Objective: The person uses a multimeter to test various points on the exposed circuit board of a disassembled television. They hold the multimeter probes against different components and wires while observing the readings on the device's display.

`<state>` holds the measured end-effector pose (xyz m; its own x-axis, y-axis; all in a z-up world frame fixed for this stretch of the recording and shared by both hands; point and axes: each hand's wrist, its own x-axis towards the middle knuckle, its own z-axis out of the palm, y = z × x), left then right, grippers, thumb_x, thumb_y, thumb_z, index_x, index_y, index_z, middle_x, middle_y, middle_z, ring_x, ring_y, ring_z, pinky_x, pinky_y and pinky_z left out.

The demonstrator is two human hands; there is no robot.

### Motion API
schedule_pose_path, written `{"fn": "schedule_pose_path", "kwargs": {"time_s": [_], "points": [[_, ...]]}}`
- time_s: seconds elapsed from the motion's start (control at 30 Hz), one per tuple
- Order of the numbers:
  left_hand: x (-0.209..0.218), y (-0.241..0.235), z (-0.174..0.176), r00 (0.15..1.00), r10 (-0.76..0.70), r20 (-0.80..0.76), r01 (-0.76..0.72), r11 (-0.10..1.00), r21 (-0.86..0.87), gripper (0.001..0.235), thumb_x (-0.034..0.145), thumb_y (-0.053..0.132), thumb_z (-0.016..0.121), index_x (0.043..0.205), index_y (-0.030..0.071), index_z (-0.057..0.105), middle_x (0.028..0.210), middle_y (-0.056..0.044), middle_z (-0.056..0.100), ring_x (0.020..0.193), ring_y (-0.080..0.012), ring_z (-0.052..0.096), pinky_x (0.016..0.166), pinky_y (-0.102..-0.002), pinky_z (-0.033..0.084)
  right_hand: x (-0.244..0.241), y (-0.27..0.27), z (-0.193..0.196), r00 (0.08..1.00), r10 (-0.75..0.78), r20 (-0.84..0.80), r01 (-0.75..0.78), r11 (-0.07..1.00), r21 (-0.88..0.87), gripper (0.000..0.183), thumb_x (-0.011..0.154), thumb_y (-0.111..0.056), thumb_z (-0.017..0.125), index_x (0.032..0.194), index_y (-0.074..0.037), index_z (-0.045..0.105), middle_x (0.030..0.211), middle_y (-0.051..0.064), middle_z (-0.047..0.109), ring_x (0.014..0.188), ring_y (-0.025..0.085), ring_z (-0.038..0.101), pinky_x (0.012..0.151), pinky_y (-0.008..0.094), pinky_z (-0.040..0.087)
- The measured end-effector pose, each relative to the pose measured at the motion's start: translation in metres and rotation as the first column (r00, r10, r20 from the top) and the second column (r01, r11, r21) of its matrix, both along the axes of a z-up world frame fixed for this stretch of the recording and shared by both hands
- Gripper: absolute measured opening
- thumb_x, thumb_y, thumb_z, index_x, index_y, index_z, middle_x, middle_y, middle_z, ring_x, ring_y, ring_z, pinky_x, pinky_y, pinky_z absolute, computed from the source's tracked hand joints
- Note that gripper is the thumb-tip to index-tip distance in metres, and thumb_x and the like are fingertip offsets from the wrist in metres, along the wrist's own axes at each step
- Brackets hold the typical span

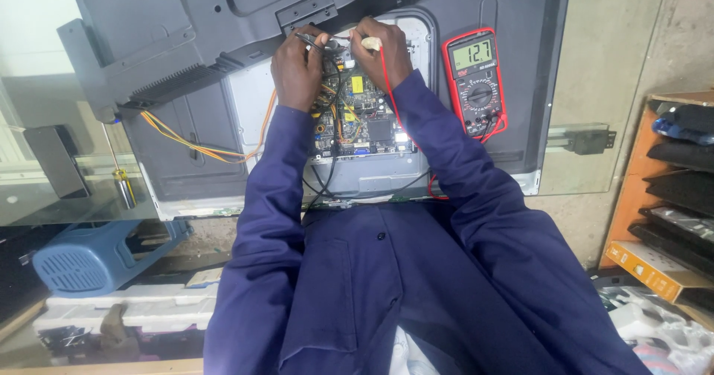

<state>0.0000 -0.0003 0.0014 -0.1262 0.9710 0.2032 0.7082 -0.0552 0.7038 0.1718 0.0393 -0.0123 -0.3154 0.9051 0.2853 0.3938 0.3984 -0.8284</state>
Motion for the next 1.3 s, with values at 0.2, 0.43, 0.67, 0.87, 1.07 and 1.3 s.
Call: {"fn": "schedule_pose_path", "kwargs": {"time_s": [0.2,0.43,0.67,0.87,1.07,1.3], "points": [[0.001,0.0,0.002,1.0,0.006,0.007,-0.006,1.0,0.007,0.038,0.099,0.044,0.045,0.086,0.014,0.065,0.083,-0.004,0.069,0.071,-0.0277,0.064,0.057,-0.04,0.042,0.0,-0.001,0.003,1.0,-0.003,-0.001,0.003,1.0,-0.018,0.024,0.092,-0.001,0.059,0.071,-0.01,0.051,0.065,0.001,0.055,0.056,0.014,0.049,0.051,0.032,0.036],[0.001,0.0,0.002,1.0,0.01,0.003,-0.01,1.0,-0.005,0.035,0.099,0.04,0.048,0.086,0.013,0.066,0.083,-0.004,0.07,0.07,-0.0255,0.064,0.056,-0.038,0.043,0.0,-0.001,0.001,1.0,0.005,-0.031,-0.007,0.999,-0.054,0.024,0.092,0.001,0.058,0.072,-0.009,0.051,0.066,0.002,0.056,0.057,0.013,0.05,0.052,0.03,0.038],[0.0,0.001,-0.006,0.999,0.034,-0.017,-0.035,0.999,-0.028,0.042,0.099,0.048,0.042,0.085,0.016,0.065,0.079,-0.003,0.07,0.065,-0.0231,0.064,0.052,-0.037,0.042,0.001,-0.002,0.004,0.998,0.01,-0.055,-0.012,0.999,-0.04,0.027,0.093,0.003,0.057,0.07,-0.01,0.048,0.065,0.001,0.052,0.057,0.012,0.047,0.051,0.03,0.035],[0.001,0.0,-0.008,0.999,0.034,-0.011,-0.034,0.999,-0.029,0.05,0.099,0.053,0.036,0.086,0.015,0.065,0.08,-0.003,0.069,0.066,-0.0221,0.065,0.052,-0.036,0.044,0.001,-0.005,0.009,0.998,-0.019,-0.055,0.014,0.996,-0.083,0.025,0.094,-0.003,0.056,0.07,-0.008,0.05,0.065,0.002,0.054,0.06,0.013,0.05,0.055,0.031,0.038],[0.002,0.0,-0.005,0.999,0.036,-0.009,-0.037,0.999,-0.035,0.047,0.098,0.051,0.04,0.085,0.015,0.066,0.079,-0.003,0.07,0.067,-0.023,0.066,0.053,-0.037,0.043,0.0,-0.003,0.003,0.999,-0.051,0.003,0.051,0.998,-0.039,0.026,0.093,-0.003,0.059,0.069,-0.009,0.05,0.062,0.002,0.053,0.055,0.014,0.047,0.051,0.033,0.035],[0.002,0.0,-0.01,0.999,0.052,-0.009,-0.052,0.998,-0.043,0.051,0.096,0.056,0.036,0.089,0.016,0.067,0.08,-0.002,0.071,0.068,-0.0224,0.067,0.054,-0.037,0.046,-0.004,0.002,0.014,0.996,0.01,-0.092,-0.018,0.996,-0.084,0.009,0.091,-0.001,0.053,0.085,-0.007,0.058,0.088,0.005,0.056,0.079,0.019,0.054,0.067,0.033,0.041]]}}
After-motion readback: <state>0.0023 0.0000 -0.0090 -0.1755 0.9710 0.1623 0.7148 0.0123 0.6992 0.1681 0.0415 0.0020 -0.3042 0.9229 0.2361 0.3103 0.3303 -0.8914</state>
